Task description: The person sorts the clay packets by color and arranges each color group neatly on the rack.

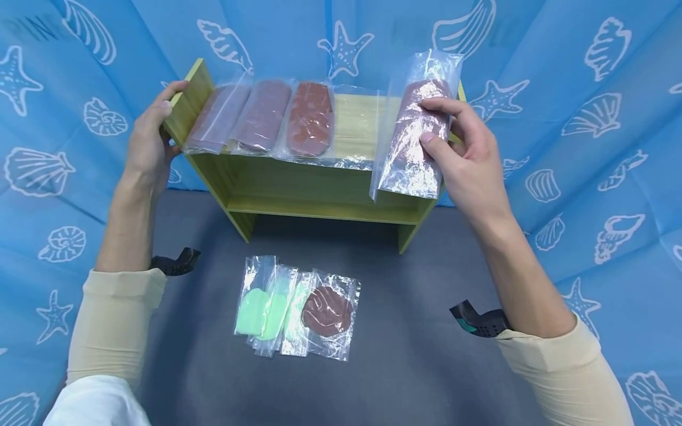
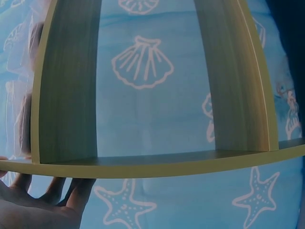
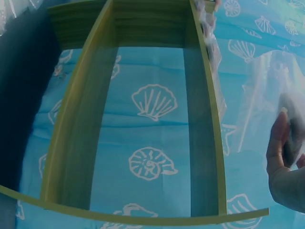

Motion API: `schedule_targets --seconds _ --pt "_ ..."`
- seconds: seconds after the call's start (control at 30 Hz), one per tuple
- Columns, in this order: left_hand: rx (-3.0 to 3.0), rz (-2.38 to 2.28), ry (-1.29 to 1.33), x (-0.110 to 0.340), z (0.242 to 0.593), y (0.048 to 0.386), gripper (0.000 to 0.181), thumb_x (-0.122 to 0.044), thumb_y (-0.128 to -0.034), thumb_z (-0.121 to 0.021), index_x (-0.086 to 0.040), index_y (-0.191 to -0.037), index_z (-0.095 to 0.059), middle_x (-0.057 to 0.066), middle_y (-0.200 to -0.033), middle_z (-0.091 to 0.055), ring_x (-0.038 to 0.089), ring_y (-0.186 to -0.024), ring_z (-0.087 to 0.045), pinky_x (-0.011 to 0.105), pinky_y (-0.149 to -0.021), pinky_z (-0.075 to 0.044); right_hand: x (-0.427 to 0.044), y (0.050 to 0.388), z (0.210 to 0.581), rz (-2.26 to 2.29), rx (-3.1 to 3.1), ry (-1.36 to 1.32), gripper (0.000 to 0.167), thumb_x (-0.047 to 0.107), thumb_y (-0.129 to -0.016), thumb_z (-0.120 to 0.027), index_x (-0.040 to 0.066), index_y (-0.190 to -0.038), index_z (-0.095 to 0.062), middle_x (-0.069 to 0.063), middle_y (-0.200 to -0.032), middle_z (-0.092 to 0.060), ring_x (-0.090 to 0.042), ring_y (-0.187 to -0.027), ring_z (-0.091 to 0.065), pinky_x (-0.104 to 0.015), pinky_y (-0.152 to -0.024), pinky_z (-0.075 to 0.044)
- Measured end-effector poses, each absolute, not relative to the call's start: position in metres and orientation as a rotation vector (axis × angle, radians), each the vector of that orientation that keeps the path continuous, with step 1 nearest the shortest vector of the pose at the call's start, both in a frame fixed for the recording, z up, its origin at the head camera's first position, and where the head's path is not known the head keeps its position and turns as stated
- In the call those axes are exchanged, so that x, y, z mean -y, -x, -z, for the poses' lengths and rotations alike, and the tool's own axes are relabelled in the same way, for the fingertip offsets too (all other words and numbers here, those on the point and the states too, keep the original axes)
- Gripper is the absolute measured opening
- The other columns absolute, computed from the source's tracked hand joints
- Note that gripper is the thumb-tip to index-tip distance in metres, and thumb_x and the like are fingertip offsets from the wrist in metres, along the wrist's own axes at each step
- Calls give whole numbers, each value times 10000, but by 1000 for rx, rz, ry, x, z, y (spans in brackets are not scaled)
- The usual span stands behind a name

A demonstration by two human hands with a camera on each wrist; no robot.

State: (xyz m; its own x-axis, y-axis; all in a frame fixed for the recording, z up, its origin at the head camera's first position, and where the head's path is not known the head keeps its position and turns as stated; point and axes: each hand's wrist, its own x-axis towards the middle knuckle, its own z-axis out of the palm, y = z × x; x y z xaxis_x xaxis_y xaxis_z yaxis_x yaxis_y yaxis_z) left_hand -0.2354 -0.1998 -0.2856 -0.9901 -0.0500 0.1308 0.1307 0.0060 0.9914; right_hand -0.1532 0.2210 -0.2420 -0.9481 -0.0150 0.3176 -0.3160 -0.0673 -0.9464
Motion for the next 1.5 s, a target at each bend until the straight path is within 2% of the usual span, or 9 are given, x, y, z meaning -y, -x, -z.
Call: schedule_targets --seconds 0.13,0.33,0.5,0.7,0.77,0.97,1.03,1.2,1.5 --pt "2129 2129 91 199 286 235 429 -314 -1017 -386 -306 -1411 -554 -1 -1470 -391 219 -1213 -406 506 -1018 -302 -217 160 239 -2090 2108 -351 371 13 -965 -598 88 -1328 -599 -162 -1372 -436 -245 -1002 -616 -233 -670 -564" --pt "2132 2133 98 200 286 235 426 -325 -1020 -390 -312 -1416 -548 0 -1476 -388 225 -1218 -408 505 -1017 -306 -210 176 238 -2028 2246 -319 379 54 -967 -616 130 -1337 -595 -155 -1313 -441 -195 -845 -618 -196 -621 -530" --pt "2134 2136 97 200 287 235 428 -320 -1024 -380 -321 -1421 -541 -8 -1483 -380 229 -1224 -405 503 -1020 -305 -204 190 239 -1979 2346 -313 399 64 -969 -615 156 -1357 -591 -133 -1371 -443 -218 -987 -620 -204 -699 -543" --pt "2130 2142 92 201 287 235 430 -320 -1024 -376 -321 -1422 -540 -15 -1489 -375 231 -1244 -394 509 -1033 -293 -197 208 240 -1902 2454 -289 465 63 -941 -665 187 -1380 -574 -49 -1430 -484 -162 -954 -603 -173 -647 -491" --pt "2126 2148 96 201 287 235 429 -324 -1023 -380 -321 -1421 -541 -16 -1491 -372 233 -1247 -393 509 -1036 -293 -195 212 241 -1889 2481 -276 492 78 -935 -681 197 -1395 -554 -59 -1374 -527 -150 -898 -595 -181 -589 -464" --pt "2131 2143 93 201 287 236 424 -336 -1022 -391 -325 -1418 -544 -16 -1484 -377 225 -1242 -396 509 -1037 -294 -189 224 247 -1845 2532 -264 498 137 -920 -718 158 -1384 -539 -62 -1007 -641 -126 -700 -544 -202 -517 -392" --pt "2131 2143 90 201 287 237 425 -332 -1022 -387 -327 -1416 -545 -20 -1487 -375 223 -1242 -397 505 -1036 -296 -188 228 249 -1795 2565 -249 494 179 -910 -735 159 -1371 -557 -54 -1030 -629 -120 -735 -571 -197 -538 -413" --pt "2123 2155 100 201 287 238 430 -337 -1016 -389 -324 -1415 -547 -18 -1495 -369 230 -1252 -394 500 -1039 -298 -184 235 251 -1643 2662 -161 514 294 -870 -782 196 -1342 -607 -64 -1234 -556 -131 -905 -621 -196 -601 -450" --pt "2140 2132 76 200 286 237 434 -338 -1011 -379 -328 -1408 -555 -24 -1485 -374 220 -1254 -386 514 -1040 -290 -178 240 253 -1364 2773 -160 543 393 -847 -787 222 -1340 -638 -73 -1270 -571 -170 -1050 -628 -220 -707 -458"
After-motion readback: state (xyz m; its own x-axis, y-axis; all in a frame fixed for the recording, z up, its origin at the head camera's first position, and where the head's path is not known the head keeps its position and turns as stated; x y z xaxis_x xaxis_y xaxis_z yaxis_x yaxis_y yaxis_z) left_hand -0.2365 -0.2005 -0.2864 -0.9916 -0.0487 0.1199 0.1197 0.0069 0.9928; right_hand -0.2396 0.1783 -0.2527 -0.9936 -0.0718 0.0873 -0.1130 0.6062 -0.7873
